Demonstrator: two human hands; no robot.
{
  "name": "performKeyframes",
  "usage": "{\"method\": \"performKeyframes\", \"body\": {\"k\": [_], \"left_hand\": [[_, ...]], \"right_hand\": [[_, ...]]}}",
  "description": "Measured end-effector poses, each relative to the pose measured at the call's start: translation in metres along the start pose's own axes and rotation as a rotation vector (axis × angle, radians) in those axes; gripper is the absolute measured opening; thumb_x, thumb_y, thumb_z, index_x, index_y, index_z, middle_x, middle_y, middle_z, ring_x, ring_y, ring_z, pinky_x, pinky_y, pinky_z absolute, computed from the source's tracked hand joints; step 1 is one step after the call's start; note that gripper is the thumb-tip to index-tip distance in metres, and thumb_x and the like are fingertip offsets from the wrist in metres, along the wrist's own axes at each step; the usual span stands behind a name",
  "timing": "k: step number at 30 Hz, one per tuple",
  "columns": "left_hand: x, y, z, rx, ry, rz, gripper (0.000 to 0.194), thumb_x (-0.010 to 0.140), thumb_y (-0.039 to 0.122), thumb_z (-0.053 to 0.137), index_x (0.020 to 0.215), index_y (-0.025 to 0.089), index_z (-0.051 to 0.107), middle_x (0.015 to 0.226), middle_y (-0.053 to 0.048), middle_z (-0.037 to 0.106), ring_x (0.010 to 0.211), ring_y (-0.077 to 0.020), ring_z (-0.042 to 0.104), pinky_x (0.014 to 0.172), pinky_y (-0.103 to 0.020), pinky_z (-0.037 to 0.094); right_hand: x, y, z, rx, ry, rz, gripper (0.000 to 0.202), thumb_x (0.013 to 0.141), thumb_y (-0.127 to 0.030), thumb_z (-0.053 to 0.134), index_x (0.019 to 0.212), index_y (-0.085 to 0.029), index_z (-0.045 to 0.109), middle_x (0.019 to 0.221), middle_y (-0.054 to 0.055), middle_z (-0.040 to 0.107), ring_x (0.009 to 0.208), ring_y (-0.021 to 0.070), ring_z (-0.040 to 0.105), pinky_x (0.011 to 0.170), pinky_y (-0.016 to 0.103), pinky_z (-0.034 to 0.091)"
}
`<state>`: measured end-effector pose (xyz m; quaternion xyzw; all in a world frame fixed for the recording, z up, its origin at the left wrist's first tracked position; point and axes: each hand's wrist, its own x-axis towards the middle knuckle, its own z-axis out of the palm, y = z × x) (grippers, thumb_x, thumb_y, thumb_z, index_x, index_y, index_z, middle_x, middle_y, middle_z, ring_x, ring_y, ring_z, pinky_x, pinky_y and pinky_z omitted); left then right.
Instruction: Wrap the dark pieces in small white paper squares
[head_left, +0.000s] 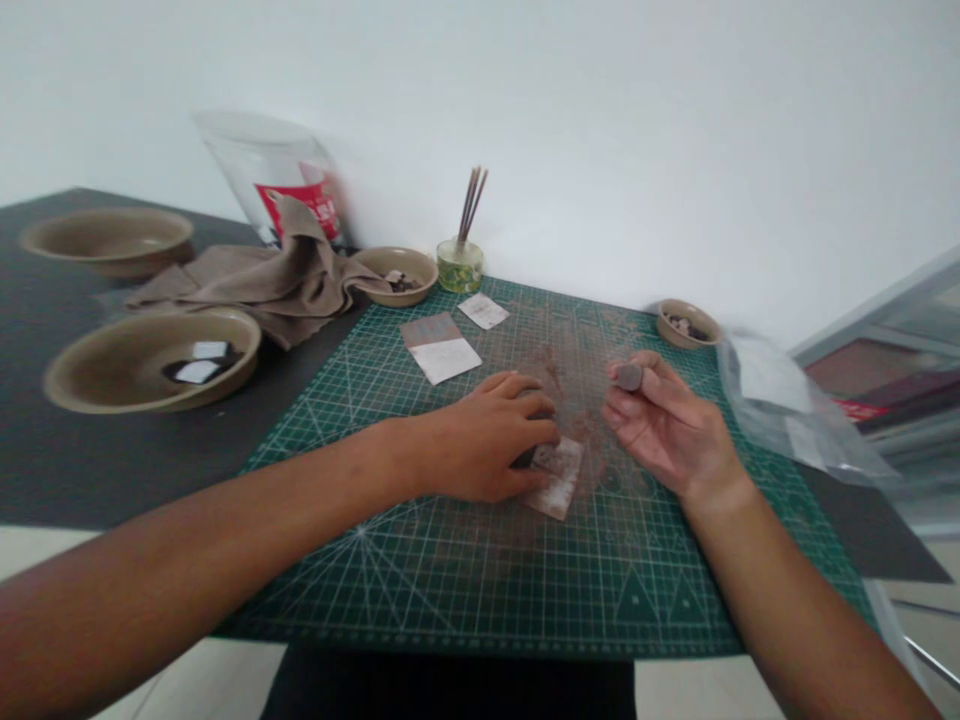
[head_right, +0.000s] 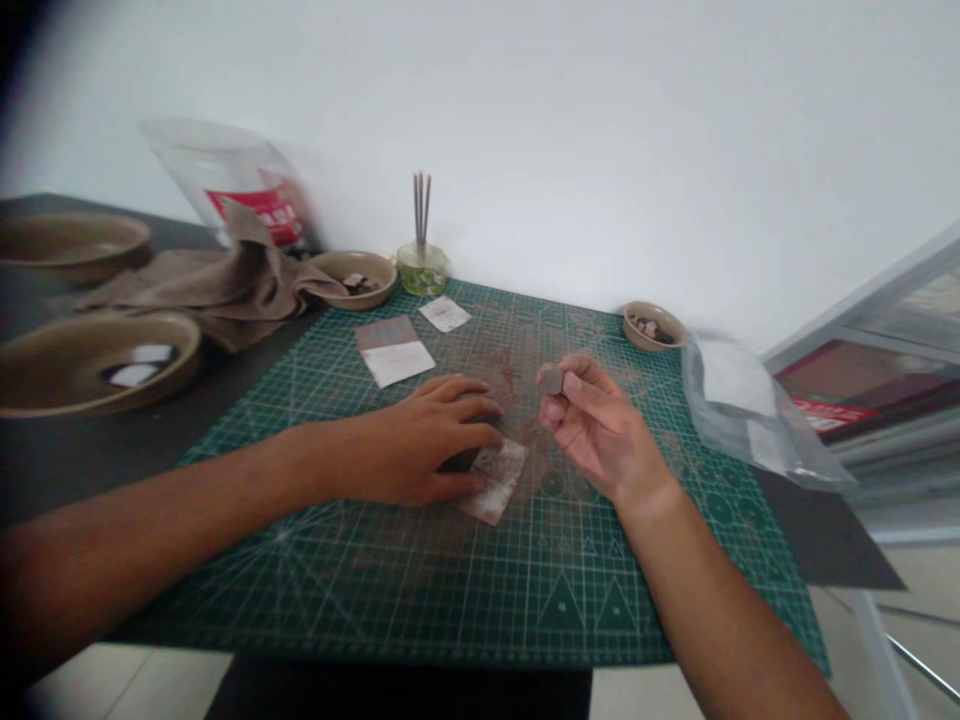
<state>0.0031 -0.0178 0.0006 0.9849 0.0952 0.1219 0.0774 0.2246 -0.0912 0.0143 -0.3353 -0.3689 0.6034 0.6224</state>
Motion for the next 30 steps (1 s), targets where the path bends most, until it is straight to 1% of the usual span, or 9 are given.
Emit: {"method": "performKeyframes", "body": {"k": [5, 8, 11, 13, 15, 19, 21, 24, 30], "left_hand": [[-0.010, 0.002, 0.012, 0.058, 0.068, -0.125, 0.039, 0.089, 0.050, 0.062, 0.120, 0.026, 0.063, 0.138, -0.010, 0.051, 0.137, -0.0372, 0.034, 0.113, -0.057, 0.025], [-0.012, 0.006, 0.016, 0.063, 0.090, -0.199, 0.040, 0.091, 0.050, 0.059, 0.121, 0.024, 0.062, 0.139, -0.010, 0.050, 0.137, -0.0373, 0.033, 0.113, -0.057, 0.025], [-0.012, 0.009, 0.017, 0.054, 0.116, -0.228, 0.042, 0.089, 0.050, 0.060, 0.120, 0.022, 0.061, 0.139, -0.010, 0.049, 0.137, -0.0363, 0.032, 0.114, -0.055, 0.025], [-0.012, 0.008, 0.016, 0.044, 0.128, -0.235, 0.043, 0.088, 0.051, 0.062, 0.119, 0.022, 0.061, 0.140, -0.010, 0.049, 0.137, -0.0363, 0.032, 0.114, -0.055, 0.025], [-0.013, 0.007, 0.015, 0.039, 0.127, -0.239, 0.042, 0.087, 0.052, 0.063, 0.117, 0.023, 0.062, 0.139, -0.009, 0.050, 0.138, -0.0370, 0.031, 0.114, -0.056, 0.024], [-0.015, 0.007, 0.014, 0.036, 0.118, -0.243, 0.041, 0.086, 0.052, 0.063, 0.116, 0.022, 0.063, 0.140, -0.009, 0.050, 0.139, -0.0372, 0.030, 0.115, -0.057, 0.021], [-0.015, 0.007, 0.014, 0.034, 0.119, -0.247, 0.042, 0.086, 0.052, 0.063, 0.116, 0.023, 0.063, 0.140, -0.009, 0.050, 0.139, -0.0372, 0.030, 0.115, -0.057, 0.021], [-0.016, 0.006, 0.015, 0.031, 0.124, -0.251, 0.044, 0.085, 0.053, 0.063, 0.117, 0.024, 0.063, 0.139, -0.008, 0.052, 0.138, -0.0375, 0.031, 0.116, -0.057, 0.019], [-0.016, 0.007, 0.013, 0.035, 0.081, -0.245, 0.051, 0.083, 0.056, 0.064, 0.120, 0.022, 0.062, 0.140, -0.010, 0.050, 0.139, -0.0389, 0.030, 0.116, -0.058, 0.018]], "right_hand": [[-0.001, 0.002, 0.001, 0.001, -0.014, 0.024, 0.016, 0.078, -0.024, 0.078, 0.089, -0.025, 0.067, 0.090, -0.005, 0.067, 0.062, 0.0048, 0.053, 0.061, 0.017, 0.051], [-0.002, 0.003, 0.001, -0.036, -0.017, 0.029, 0.016, 0.078, -0.026, 0.079, 0.089, -0.025, 0.067, 0.091, -0.004, 0.068, 0.062, 0.0054, 0.053, 0.061, 0.018, 0.050], [-0.004, 0.006, -0.001, -0.147, -0.017, 0.020, 0.016, 0.080, -0.028, 0.078, 0.091, -0.026, 0.067, 0.095, -0.003, 0.067, 0.064, 0.0067, 0.054, 0.058, 0.019, 0.047], [-0.007, 0.008, -0.001, -0.298, -0.041, 0.007, 0.014, 0.082, -0.028, 0.076, 0.092, -0.026, 0.066, 0.097, -0.003, 0.066, 0.063, 0.0071, 0.052, 0.055, 0.020, 0.044], [-0.009, 0.011, 0.000, -0.535, -0.085, -0.018, 0.012, 0.085, -0.028, 0.072, 0.094, -0.026, 0.065, 0.097, -0.001, 0.065, 0.065, 0.0087, 0.052, 0.057, 0.022, 0.044], [-0.012, 0.018, 0.005, -1.152, -0.201, -0.133, 0.008, 0.090, -0.024, 0.065, 0.098, -0.024, 0.064, 0.091, 0.001, 0.064, 0.076, 0.0142, 0.057, 0.069, 0.029, 0.046], [-0.012, 0.022, 0.007, -1.349, -0.304, -0.211, 0.008, 0.091, -0.018, 0.061, 0.097, -0.023, 0.063, 0.093, 0.001, 0.063, 0.082, 0.0159, 0.059, 0.076, 0.031, 0.047], [-0.012, 0.028, 0.008, -1.450, -0.417, -0.260, 0.009, 0.092, -0.015, 0.057, 0.097, -0.022, 0.061, 0.098, 0.003, 0.063, 0.090, 0.0176, 0.061, 0.083, 0.034, 0.048], [-0.013, 0.028, 0.004, -1.518, -0.440, -0.255, 0.008, 0.094, -0.016, 0.055, 0.097, -0.022, 0.060, 0.105, 0.004, 0.064, 0.094, 0.0180, 0.062, 0.086, 0.035, 0.049]]}}
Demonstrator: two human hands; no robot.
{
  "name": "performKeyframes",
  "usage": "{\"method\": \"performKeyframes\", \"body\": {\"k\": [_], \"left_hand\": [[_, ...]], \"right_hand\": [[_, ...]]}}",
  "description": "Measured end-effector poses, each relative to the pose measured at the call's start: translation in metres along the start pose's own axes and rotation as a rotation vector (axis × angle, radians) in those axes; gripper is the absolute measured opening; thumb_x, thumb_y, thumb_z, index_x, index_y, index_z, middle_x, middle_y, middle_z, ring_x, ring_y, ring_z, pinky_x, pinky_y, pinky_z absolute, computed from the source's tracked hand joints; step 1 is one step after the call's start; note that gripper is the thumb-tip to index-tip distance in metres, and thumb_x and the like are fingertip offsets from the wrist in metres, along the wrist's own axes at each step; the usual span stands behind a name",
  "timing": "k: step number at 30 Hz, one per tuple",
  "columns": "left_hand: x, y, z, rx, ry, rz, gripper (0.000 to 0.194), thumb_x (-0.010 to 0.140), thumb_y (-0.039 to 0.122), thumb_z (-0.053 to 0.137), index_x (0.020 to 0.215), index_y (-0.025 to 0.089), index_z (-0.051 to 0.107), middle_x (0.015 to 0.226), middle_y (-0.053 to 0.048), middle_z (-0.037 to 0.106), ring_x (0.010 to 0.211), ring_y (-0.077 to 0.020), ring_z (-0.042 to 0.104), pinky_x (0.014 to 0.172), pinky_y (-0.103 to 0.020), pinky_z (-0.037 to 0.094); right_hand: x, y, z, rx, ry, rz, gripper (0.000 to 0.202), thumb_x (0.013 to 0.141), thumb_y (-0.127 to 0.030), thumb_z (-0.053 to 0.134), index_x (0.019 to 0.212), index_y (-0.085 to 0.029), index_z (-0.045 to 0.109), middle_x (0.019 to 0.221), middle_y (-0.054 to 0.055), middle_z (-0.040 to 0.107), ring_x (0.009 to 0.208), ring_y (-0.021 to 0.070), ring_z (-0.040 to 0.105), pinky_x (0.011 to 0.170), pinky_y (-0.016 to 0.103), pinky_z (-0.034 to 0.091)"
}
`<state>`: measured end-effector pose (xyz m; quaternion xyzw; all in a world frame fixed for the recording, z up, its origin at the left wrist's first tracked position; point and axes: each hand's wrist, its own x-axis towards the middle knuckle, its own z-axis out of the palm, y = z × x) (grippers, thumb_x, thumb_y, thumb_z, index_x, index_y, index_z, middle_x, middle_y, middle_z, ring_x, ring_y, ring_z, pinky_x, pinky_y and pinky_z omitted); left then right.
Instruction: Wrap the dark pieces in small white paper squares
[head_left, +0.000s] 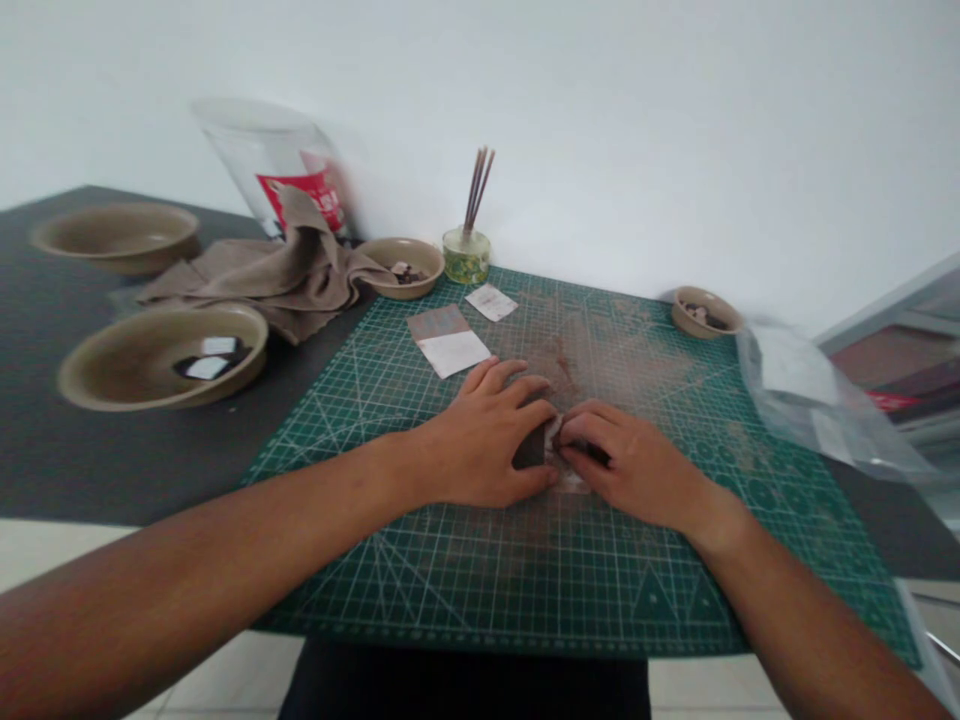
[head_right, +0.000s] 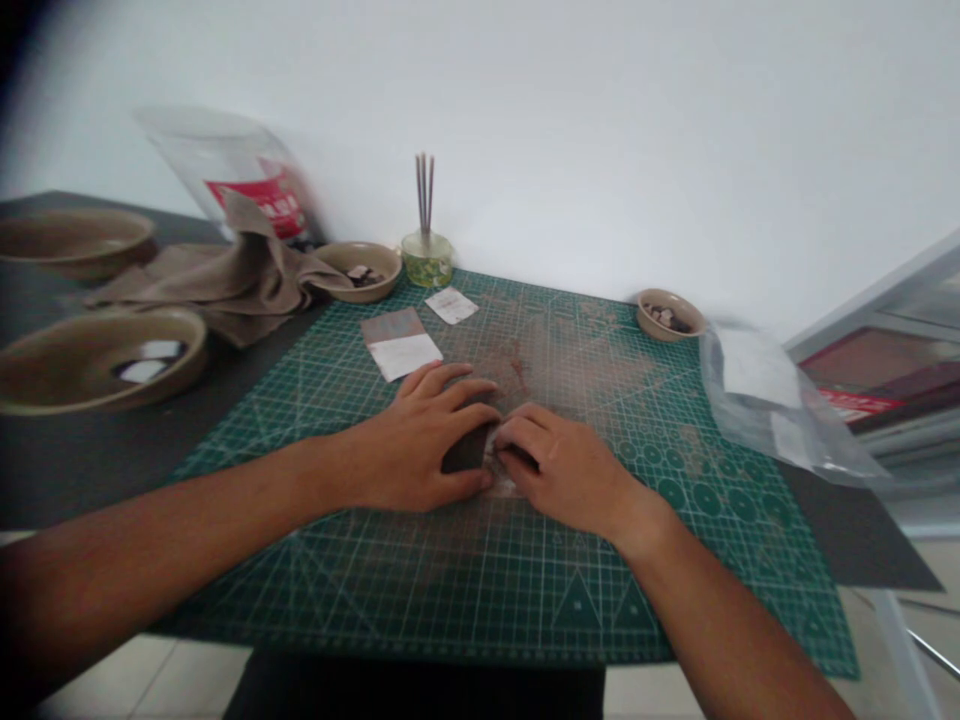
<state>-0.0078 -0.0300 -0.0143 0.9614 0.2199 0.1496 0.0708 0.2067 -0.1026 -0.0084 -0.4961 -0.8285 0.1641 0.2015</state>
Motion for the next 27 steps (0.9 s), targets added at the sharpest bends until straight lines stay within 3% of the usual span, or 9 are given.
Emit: {"method": "performKeyframes", "body": {"k": [3, 8, 13, 18, 21, 24, 27], "left_hand": [[-0.001, 0.001, -0.001, 0.006, -0.030, 0.008, 0.056, 0.085, 0.058, 0.060, 0.126, 0.020, 0.058, 0.144, -0.011, 0.047, 0.140, -0.0391, 0.029, 0.117, -0.058, 0.016], [-0.004, 0.002, -0.001, 0.016, -0.066, 0.023, 0.061, 0.086, 0.061, 0.055, 0.130, 0.017, 0.055, 0.149, -0.013, 0.043, 0.142, -0.0389, 0.027, 0.118, -0.058, 0.015], [-0.005, 0.002, 0.000, 0.024, -0.074, 0.018, 0.062, 0.086, 0.060, 0.056, 0.131, 0.017, 0.053, 0.150, -0.014, 0.042, 0.142, -0.0389, 0.027, 0.118, -0.058, 0.014], [-0.006, 0.001, 0.001, 0.017, -0.066, 0.001, 0.065, 0.086, 0.063, 0.054, 0.133, 0.019, 0.053, 0.149, -0.013, 0.042, 0.142, -0.0393, 0.028, 0.117, -0.058, 0.015], [-0.007, 0.001, 0.002, 0.022, -0.064, 0.005, 0.065, 0.086, 0.064, 0.053, 0.133, 0.018, 0.054, 0.149, -0.014, 0.042, 0.141, -0.0393, 0.029, 0.118, -0.058, 0.014], [-0.007, 0.001, 0.002, 0.028, -0.061, -0.008, 0.065, 0.087, 0.064, 0.053, 0.133, 0.018, 0.054, 0.149, -0.014, 0.042, 0.140, -0.0394, 0.030, 0.118, -0.059, 0.014], [-0.008, 0.001, 0.002, 0.022, -0.060, -0.011, 0.066, 0.087, 0.065, 0.052, 0.133, 0.018, 0.053, 0.149, -0.014, 0.042, 0.141, -0.0390, 0.029, 0.117, -0.058, 0.014]], "right_hand": [[-0.002, 0.001, -0.005, -0.020, 0.017, 0.026, 0.006, 0.094, -0.017, 0.056, 0.097, -0.022, 0.060, 0.101, 0.003, 0.064, 0.092, 0.0181, 0.062, 0.084, 0.035, 0.048], [-0.001, -0.002, -0.004, 0.049, -0.091, -0.037, 0.007, 0.093, -0.016, 0.058, 0.095, -0.022, 0.060, 0.101, 0.003, 0.065, 0.094, 0.0177, 0.061, 0.084, 0.033, 0.048], [0.002, 0.000, -0.008, -0.020, -0.029, 0.048, 0.005, 0.096, -0.020, 0.055, 0.095, -0.022, 0.060, 0.100, 0.004, 0.064, 0.092, 0.0192, 0.062, 0.083, 0.035, 0.048], [-0.001, -0.002, -0.014, 0.041, -0.176, -0.009, 0.004, 0.093, -0.021, 0.061, 0.089, -0.023, 0.062, 0.090, 0.001, 0.065, 0.084, 0.0168, 0.062, 0.075, 0.031, 0.048], [0.002, -0.002, -0.008, 0.044, -0.103, -0.049, 0.007, 0.095, -0.020, 0.057, 0.093, -0.023, 0.063, 0.099, 0.003, 0.067, 0.092, 0.0184, 0.063, 0.082, 0.034, 0.049], [0.004, 0.002, -0.008, -0.043, -0.018, 0.004, 0.010, 0.095, -0.019, 0.056, 0.093, -0.022, 0.065, 0.102, 0.004, 0.068, 0.093, 0.0201, 0.063, 0.083, 0.037, 0.049], [0.001, 0.004, -0.014, -0.002, -0.096, -0.019, 0.009, 0.093, -0.018, 0.059, 0.089, -0.023, 0.065, 0.095, 0.002, 0.069, 0.088, 0.0183, 0.064, 0.080, 0.034, 0.050]]}}
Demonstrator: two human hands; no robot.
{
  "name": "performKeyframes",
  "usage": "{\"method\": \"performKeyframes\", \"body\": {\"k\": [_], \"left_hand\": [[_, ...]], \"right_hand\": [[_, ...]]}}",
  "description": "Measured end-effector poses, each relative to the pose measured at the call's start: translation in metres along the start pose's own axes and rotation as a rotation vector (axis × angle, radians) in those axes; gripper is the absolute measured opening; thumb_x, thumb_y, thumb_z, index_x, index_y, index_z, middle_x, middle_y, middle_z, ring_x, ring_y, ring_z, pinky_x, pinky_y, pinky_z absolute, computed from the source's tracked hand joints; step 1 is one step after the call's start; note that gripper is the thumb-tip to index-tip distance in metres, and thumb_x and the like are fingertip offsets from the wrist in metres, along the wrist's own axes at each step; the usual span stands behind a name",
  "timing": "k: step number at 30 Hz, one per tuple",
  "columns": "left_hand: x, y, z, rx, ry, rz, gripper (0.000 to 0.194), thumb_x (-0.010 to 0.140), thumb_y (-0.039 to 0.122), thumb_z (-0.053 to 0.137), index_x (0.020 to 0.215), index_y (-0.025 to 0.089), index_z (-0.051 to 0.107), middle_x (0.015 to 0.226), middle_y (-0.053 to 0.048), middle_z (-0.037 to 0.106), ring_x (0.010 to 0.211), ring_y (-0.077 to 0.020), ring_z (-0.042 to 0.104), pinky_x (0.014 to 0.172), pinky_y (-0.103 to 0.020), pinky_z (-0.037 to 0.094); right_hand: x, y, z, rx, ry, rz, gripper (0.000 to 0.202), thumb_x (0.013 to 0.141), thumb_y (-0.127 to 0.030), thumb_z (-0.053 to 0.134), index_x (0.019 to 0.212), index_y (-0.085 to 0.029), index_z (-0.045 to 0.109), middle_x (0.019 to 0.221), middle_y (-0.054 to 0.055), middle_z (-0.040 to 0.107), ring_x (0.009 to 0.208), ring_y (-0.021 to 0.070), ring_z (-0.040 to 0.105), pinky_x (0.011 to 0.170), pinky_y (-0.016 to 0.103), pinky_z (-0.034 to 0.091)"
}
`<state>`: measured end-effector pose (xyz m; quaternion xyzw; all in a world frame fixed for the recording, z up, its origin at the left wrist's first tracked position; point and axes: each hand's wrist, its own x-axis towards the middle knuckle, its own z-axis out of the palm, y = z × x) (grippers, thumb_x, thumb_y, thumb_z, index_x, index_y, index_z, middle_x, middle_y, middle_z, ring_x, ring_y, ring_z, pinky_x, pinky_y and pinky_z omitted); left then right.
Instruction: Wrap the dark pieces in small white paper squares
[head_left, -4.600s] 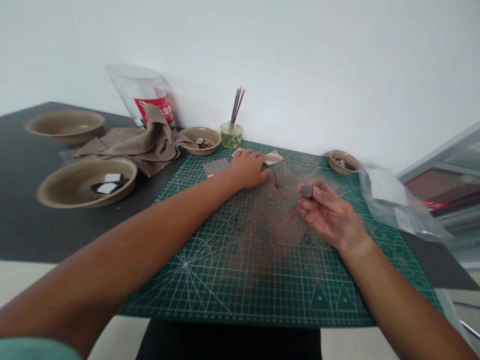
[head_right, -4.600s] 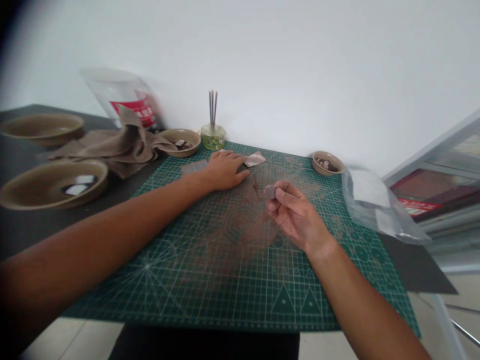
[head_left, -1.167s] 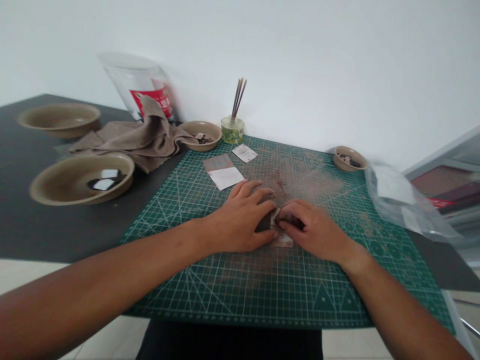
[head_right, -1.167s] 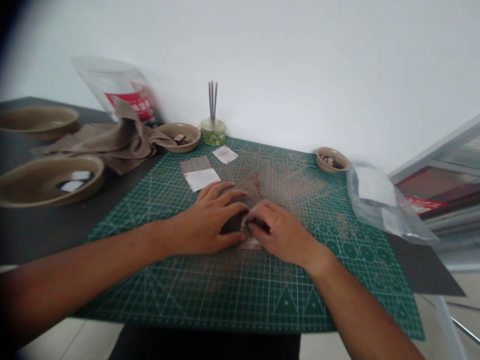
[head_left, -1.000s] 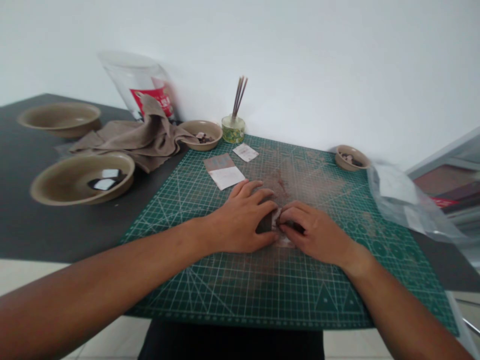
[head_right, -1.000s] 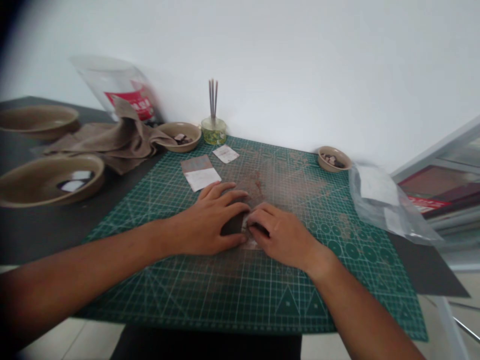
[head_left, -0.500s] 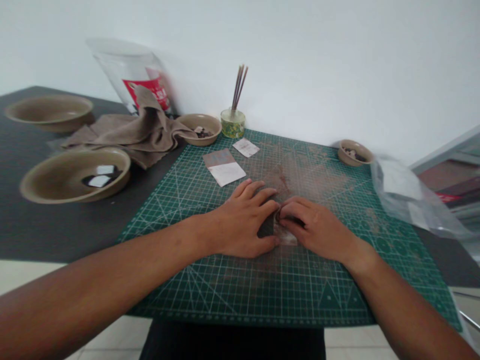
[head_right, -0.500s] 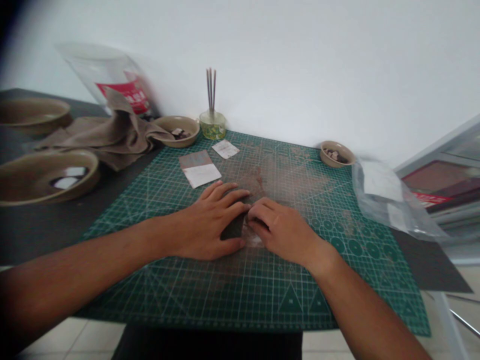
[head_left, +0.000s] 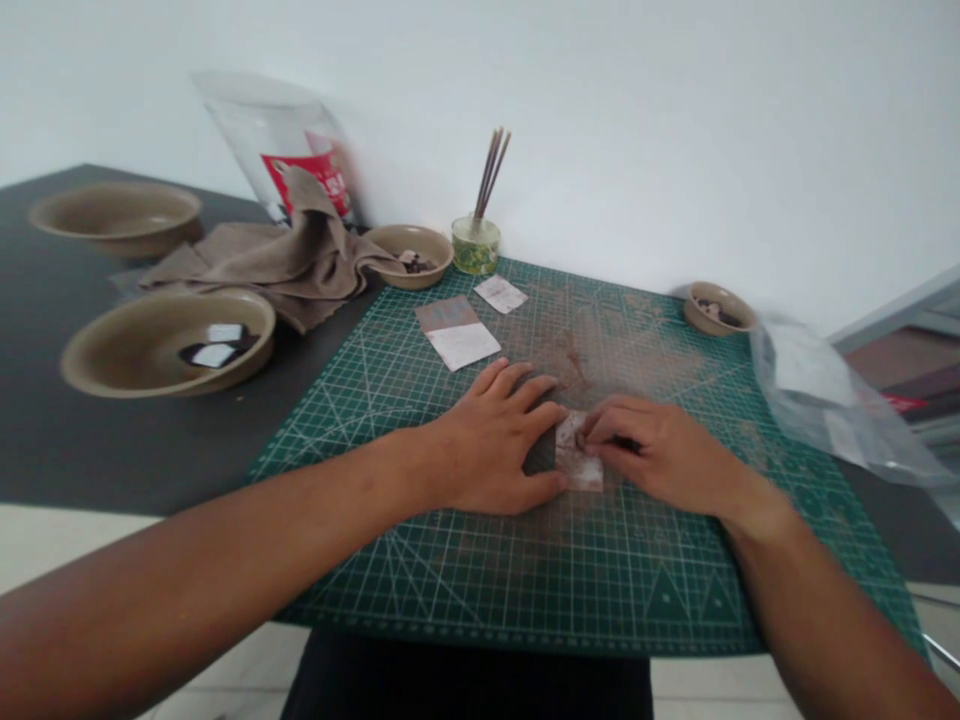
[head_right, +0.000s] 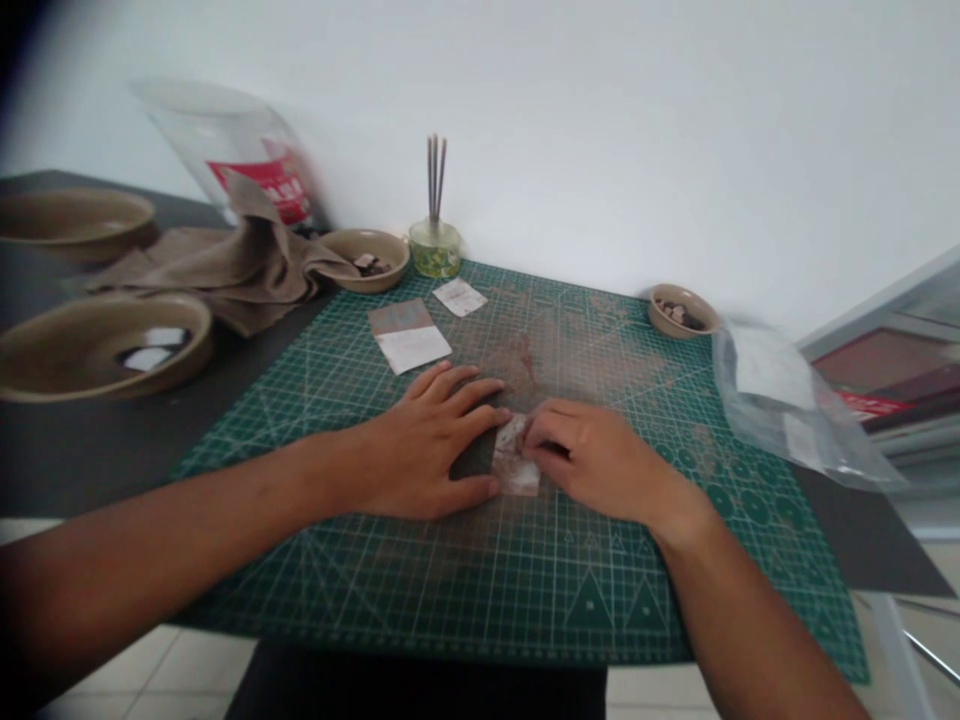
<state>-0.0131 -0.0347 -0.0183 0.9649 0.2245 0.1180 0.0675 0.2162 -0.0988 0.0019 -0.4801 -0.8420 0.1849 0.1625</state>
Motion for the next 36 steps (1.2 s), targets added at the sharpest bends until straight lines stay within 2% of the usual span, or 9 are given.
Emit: {"method": "performKeyframes", "body": {"k": [2, 4, 8, 14, 20, 25, 30, 34, 36], "left_hand": [[0.000, 0.000, 0.000, -0.008, -0.002, 0.010, 0.065, 0.088, 0.065, 0.050, 0.134, 0.018, 0.052, 0.149, -0.014, 0.042, 0.141, -0.0385, 0.029, 0.117, -0.058, 0.015], [0.000, 0.000, 0.000, -0.011, -0.003, 0.017, 0.064, 0.087, 0.064, 0.052, 0.133, 0.019, 0.052, 0.149, -0.013, 0.042, 0.141, -0.0382, 0.029, 0.116, -0.058, 0.016], [0.000, 0.000, -0.001, -0.001, -0.004, 0.006, 0.063, 0.088, 0.063, 0.052, 0.133, 0.019, 0.052, 0.149, -0.013, 0.042, 0.141, -0.0381, 0.029, 0.116, -0.058, 0.016], [0.000, 0.000, -0.002, -0.023, -0.021, 0.005, 0.066, 0.087, 0.065, 0.051, 0.134, 0.019, 0.052, 0.150, -0.014, 0.042, 0.140, -0.0385, 0.031, 0.117, -0.057, 0.015], [0.002, -0.001, -0.002, -0.002, -0.031, 0.003, 0.063, 0.087, 0.064, 0.052, 0.130, 0.019, 0.054, 0.149, -0.013, 0.041, 0.140, -0.0374, 0.030, 0.116, -0.056, 0.015], [0.003, -0.001, -0.004, -0.010, -0.055, 0.010, 0.061, 0.087, 0.063, 0.052, 0.130, 0.019, 0.053, 0.149, -0.012, 0.042, 0.138, -0.0354, 0.032, 0.116, -0.054, 0.016], [0.003, -0.001, -0.003, 0.001, -0.050, 0.007, 0.060, 0.086, 0.063, 0.052, 0.127, 0.018, 0.054, 0.149, -0.013, 0.041, 0.139, -0.0362, 0.032, 0.116, -0.054, 0.017], [0.002, -0.001, -0.003, 0.005, -0.055, -0.006, 0.064, 0.086, 0.064, 0.052, 0.133, 0.019, 0.050, 0.151, -0.012, 0.039, 0.140, -0.0358, 0.030, 0.116, -0.054, 0.016], [0.002, 0.000, -0.003, 0.002, -0.061, -0.014, 0.067, 0.086, 0.065, 0.052, 0.136, 0.020, 0.048, 0.152, -0.012, 0.039, 0.141, -0.0361, 0.029, 0.117, -0.054, 0.016]], "right_hand": [[-0.001, -0.003, 0.000, 0.063, -0.048, -0.050, 0.010, 0.093, -0.017, 0.060, 0.087, -0.023, 0.065, 0.095, 0.001, 0.069, 0.089, 0.0170, 0.065, 0.080, 0.032, 0.050], [0.001, -0.006, 0.002, 0.069, -0.022, -0.058, 0.009, 0.094, -0.018, 0.059, 0.088, -0.023, 0.065, 0.096, 0.001, 0.069, 0.091, 0.0171, 0.065, 0.081, 0.032, 0.050], [0.006, -0.007, 0.003, -0.056, 0.043, 0.032, 0.008, 0.094, -0.022, 0.058, 0.089, -0.022, 0.064, 0.095, 0.004, 0.067, 0.088, 0.0192, 0.063, 0.079, 0.034, 0.049], [0.000, -0.009, 0.000, 0.017, -0.087, -0.040, 0.006, 0.093, -0.021, 0.060, 0.088, -0.023, 0.062, 0.091, 0.002, 0.065, 0.085, 0.0180, 0.061, 0.076, 0.032, 0.048], [0.006, -0.006, 0.007, -0.042, 0.024, 0.023, 0.009, 0.096, -0.022, 0.056, 0.090, -0.022, 0.062, 0.097, 0.005, 0.064, 0.089, 0.0195, 0.060, 0.080, 0.036, 0.048], [0.002, -0.003, 0.004, -0.020, 0.016, 0.020, 0.008, 0.095, -0.020, 0.057, 0.089, -0.021, 0.062, 0.096, 0.004, 0.064, 0.087, 0.0185, 0.061, 0.079, 0.034, 0.048], [0.006, -0.011, 0.012, 0.009, -0.005, -0.039, 0.008, 0.095, -0.019, 0.058, 0.088, -0.021, 0.062, 0.096, 0.004, 0.065, 0.090, 0.0180, 0.061, 0.082, 0.034, 0.048], [0.008, -0.005, 0.007, -0.081, 0.065, 0.045, 0.009, 0.096, -0.020, 0.056, 0.089, -0.019, 0.062, 0.097, 0.005, 0.065, 0.090, 0.0192, 0.060, 0.081, 0.035, 0.047], [0.006, -0.003, 0.003, -0.088, 0.043, 0.053, 0.009, 0.095, -0.019, 0.057, 0.088, -0.020, 0.062, 0.094, 0.004, 0.065, 0.088, 0.0186, 0.060, 0.080, 0.034, 0.047]]}}
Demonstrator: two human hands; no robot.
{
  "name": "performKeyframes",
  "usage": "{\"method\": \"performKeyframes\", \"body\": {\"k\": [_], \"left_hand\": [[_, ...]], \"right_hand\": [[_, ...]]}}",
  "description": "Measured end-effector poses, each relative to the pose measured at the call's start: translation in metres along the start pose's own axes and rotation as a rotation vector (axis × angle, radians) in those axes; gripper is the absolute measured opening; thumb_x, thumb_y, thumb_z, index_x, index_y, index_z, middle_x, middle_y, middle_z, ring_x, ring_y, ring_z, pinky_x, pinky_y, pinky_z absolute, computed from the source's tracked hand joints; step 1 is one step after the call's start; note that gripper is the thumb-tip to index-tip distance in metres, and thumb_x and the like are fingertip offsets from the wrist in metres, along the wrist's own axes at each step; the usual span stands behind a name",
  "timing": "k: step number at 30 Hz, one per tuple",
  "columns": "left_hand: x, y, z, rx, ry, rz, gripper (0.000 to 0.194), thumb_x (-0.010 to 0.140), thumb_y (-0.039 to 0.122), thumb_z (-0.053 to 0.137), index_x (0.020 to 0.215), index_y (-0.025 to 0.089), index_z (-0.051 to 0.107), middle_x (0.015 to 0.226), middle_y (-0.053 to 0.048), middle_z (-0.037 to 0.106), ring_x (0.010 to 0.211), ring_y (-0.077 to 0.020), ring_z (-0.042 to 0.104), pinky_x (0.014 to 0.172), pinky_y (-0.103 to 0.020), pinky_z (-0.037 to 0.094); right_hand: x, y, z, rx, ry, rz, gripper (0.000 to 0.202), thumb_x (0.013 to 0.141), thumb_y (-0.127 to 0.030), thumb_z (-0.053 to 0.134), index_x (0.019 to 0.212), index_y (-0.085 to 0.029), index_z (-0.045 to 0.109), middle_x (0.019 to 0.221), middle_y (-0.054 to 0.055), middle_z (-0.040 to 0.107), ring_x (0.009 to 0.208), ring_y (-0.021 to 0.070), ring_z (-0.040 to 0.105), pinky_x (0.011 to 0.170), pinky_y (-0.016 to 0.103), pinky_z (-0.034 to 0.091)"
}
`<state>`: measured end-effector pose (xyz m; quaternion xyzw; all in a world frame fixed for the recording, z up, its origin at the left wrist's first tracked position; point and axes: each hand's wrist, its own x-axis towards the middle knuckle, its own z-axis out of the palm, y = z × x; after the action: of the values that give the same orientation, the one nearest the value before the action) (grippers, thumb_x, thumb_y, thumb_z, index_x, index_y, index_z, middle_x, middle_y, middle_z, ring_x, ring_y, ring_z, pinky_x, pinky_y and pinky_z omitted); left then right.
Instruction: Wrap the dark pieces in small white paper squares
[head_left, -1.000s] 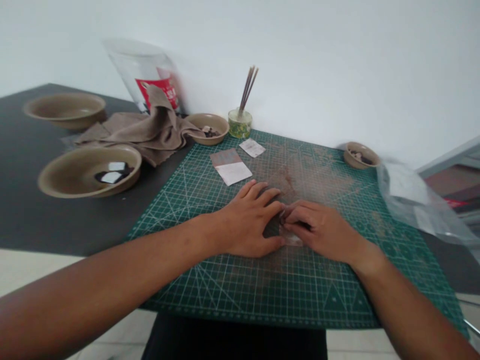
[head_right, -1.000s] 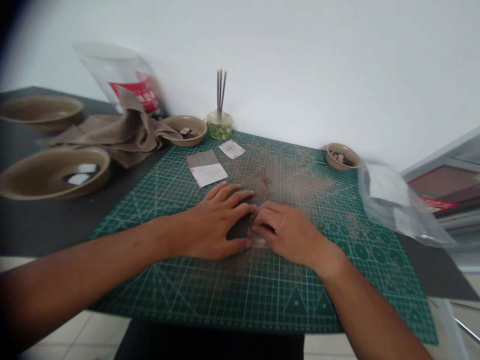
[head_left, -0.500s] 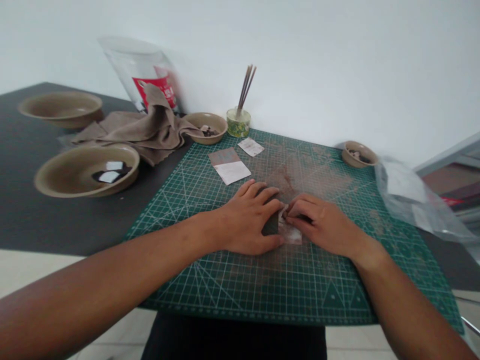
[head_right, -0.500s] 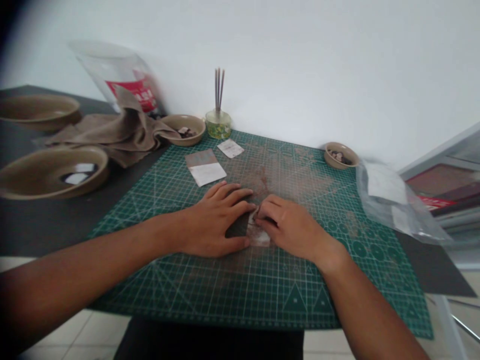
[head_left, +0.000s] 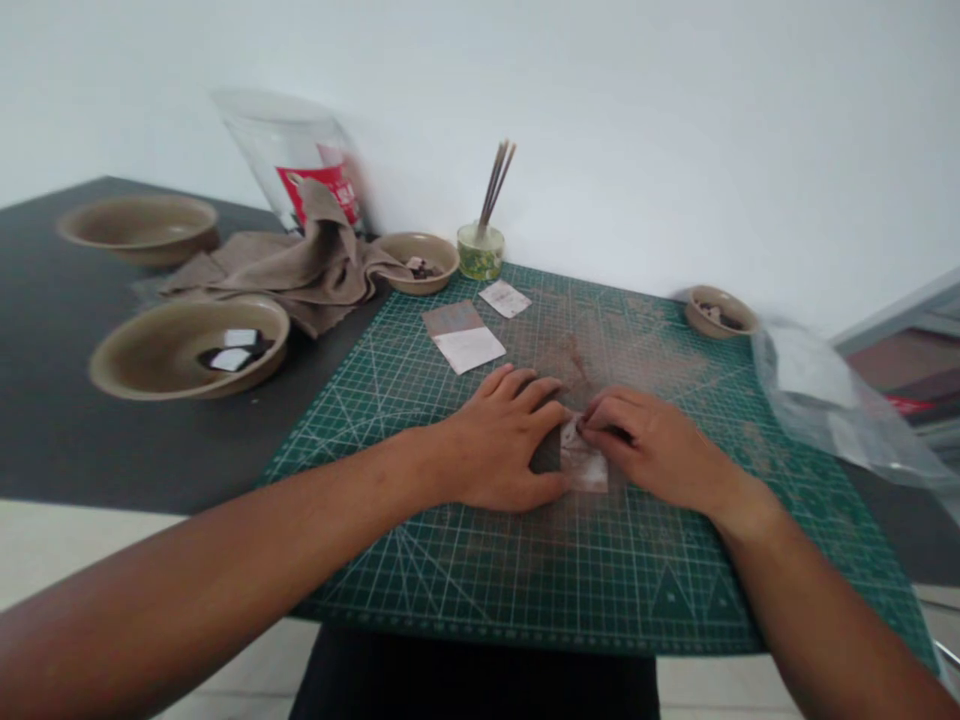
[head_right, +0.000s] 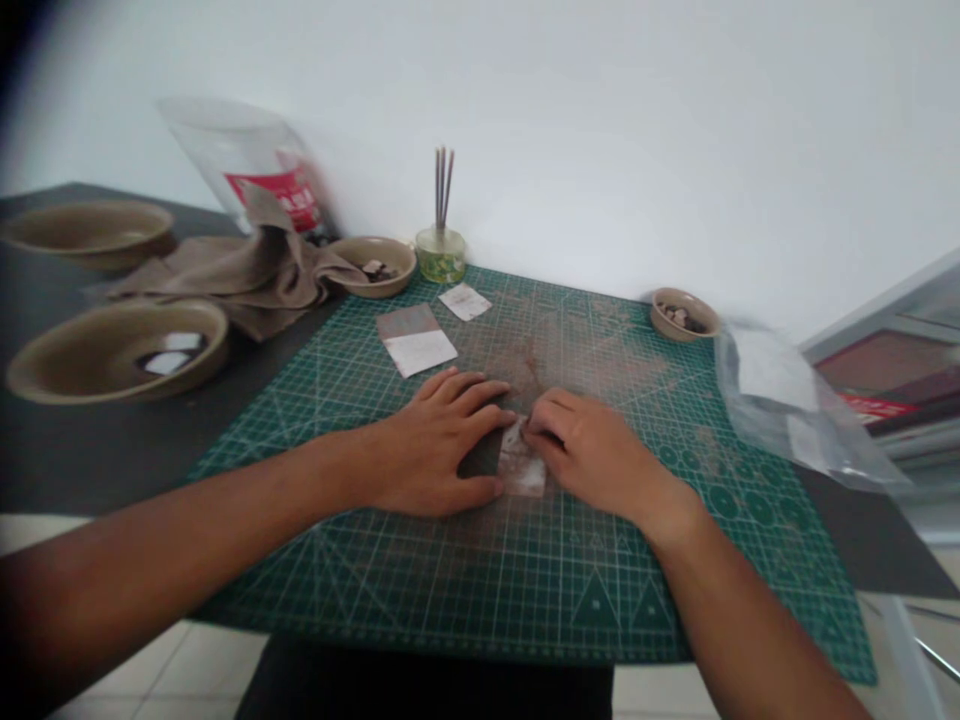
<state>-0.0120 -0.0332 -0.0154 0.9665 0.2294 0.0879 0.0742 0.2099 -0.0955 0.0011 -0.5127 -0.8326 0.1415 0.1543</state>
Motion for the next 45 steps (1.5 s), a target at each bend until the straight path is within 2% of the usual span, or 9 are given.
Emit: {"method": "performKeyframes", "body": {"k": [3, 5, 9, 11, 15, 18, 23, 36, 45], "left_hand": [[0.000, 0.000, 0.000, -0.006, 0.001, 0.002, 0.066, 0.086, 0.066, 0.051, 0.134, 0.020, 0.050, 0.151, -0.012, 0.039, 0.141, -0.0360, 0.030, 0.117, -0.054, 0.016], [0.000, 0.000, 0.001, -0.003, 0.010, 0.005, 0.064, 0.087, 0.066, 0.050, 0.131, 0.020, 0.052, 0.151, -0.012, 0.040, 0.140, -0.0357, 0.031, 0.117, -0.054, 0.016], [0.000, -0.001, 0.002, 0.006, 0.020, -0.008, 0.065, 0.086, 0.066, 0.051, 0.133, 0.020, 0.051, 0.152, -0.013, 0.038, 0.141, -0.0363, 0.030, 0.116, -0.054, 0.016], [-0.001, -0.001, 0.002, 0.003, 0.014, -0.017, 0.068, 0.085, 0.067, 0.052, 0.136, 0.021, 0.050, 0.153, -0.013, 0.037, 0.141, -0.0373, 0.029, 0.116, -0.056, 0.016], [-0.003, -0.001, 0.001, 0.000, 0.012, -0.025, 0.069, 0.085, 0.068, 0.051, 0.137, 0.023, 0.049, 0.154, -0.013, 0.036, 0.142, -0.0382, 0.029, 0.116, -0.057, 0.017], [-0.003, -0.001, 0.001, 0.014, 0.024, -0.022, 0.066, 0.085, 0.068, 0.051, 0.133, 0.022, 0.052, 0.153, -0.013, 0.037, 0.141, -0.0376, 0.030, 0.116, -0.055, 0.017], [-0.004, -0.001, 0.003, 0.022, 0.044, -0.020, 0.068, 0.085, 0.068, 0.052, 0.132, 0.020, 0.052, 0.155, -0.013, 0.035, 0.142, -0.0373, 0.029, 0.117, -0.054, 0.017], [-0.004, 0.001, 0.000, 0.003, 0.060, 0.024, 0.061, 0.085, 0.062, 0.056, 0.130, 0.020, 0.054, 0.152, -0.012, 0.039, 0.140, -0.0374, 0.031, 0.117, -0.056, 0.018], [-0.003, 0.003, 0.002, 0.025, 0.071, 0.014, 0.060, 0.084, 0.061, 0.057, 0.125, 0.018, 0.057, 0.152, -0.015, 0.038, 0.140, -0.0380, 0.031, 0.117, -0.056, 0.019]], "right_hand": [[-0.003, -0.003, 0.000, 0.067, -0.075, -0.076, 0.009, 0.094, -0.017, 0.058, 0.087, -0.020, 0.062, 0.093, 0.002, 0.066, 0.088, 0.0173, 0.060, 0.081, 0.033, 0.047], [-0.002, -0.006, 0.003, 0.076, -0.061, -0.100, 0.008, 0.095, -0.017, 0.057, 0.089, -0.020, 0.062, 0.097, 0.002, 0.066, 0.092, 0.0176, 0.061, 0.084, 0.033, 0.046], [0.002, -0.006, 0.003, -0.012, 0.002, -0.013, 0.009, 0.096, -0.021, 0.056, 0.090, -0.019, 0.061, 0.097, 0.005, 0.065, 0.091, 0.0193, 0.060, 0.082, 0.035, 0.046], [0.001, -0.005, -0.002, -0.011, -0.023, 0.005, 0.010, 0.095, -0.020, 0.058, 0.087, -0.019, 0.061, 0.092, 0.004, 0.064, 0.086, 0.0183, 0.059, 0.079, 0.034, 0.046], [-0.004, -0.009, -0.003, 0.088, -0.093, -0.070, 0.008, 0.093, -0.018, 0.061, 0.085, -0.020, 0.061, 0.089, 0.001, 0.064, 0.086, 0.0166, 0.059, 0.078, 0.031, 0.045], [-0.002, -0.011, 0.002, 0.100, -0.051, -0.061, 0.007, 0.094, -0.020, 0.060, 0.087, -0.020, 0.061, 0.094, 0.003, 0.064, 0.089, 0.0174, 0.059, 0.081, 0.033, 0.045], [0.000, -0.006, 0.001, 0.074, -0.031, 0.034, 0.010, 0.094, -0.020, 0.060, 0.084, -0.019, 0.060, 0.090, 0.002, 0.061, 0.083, 0.0169, 0.057, 0.076, 0.032, 0.044], [-0.003, -0.004, 0.000, 0.115, -0.029, -0.003, 0.008, 0.094, -0.018, 0.060, 0.086, -0.019, 0.061, 0.093, 0.002, 0.062, 0.086, 0.0161, 0.058, 0.078, 0.031, 0.045], [-0.001, -0.005, 0.003, 0.075, -0.045, -0.103, 0.008, 0.094, -0.017, 0.059, 0.088, -0.020, 0.063, 0.092, 0.002, 0.066, 0.090, 0.0179, 0.060, 0.084, 0.034, 0.047]]}}
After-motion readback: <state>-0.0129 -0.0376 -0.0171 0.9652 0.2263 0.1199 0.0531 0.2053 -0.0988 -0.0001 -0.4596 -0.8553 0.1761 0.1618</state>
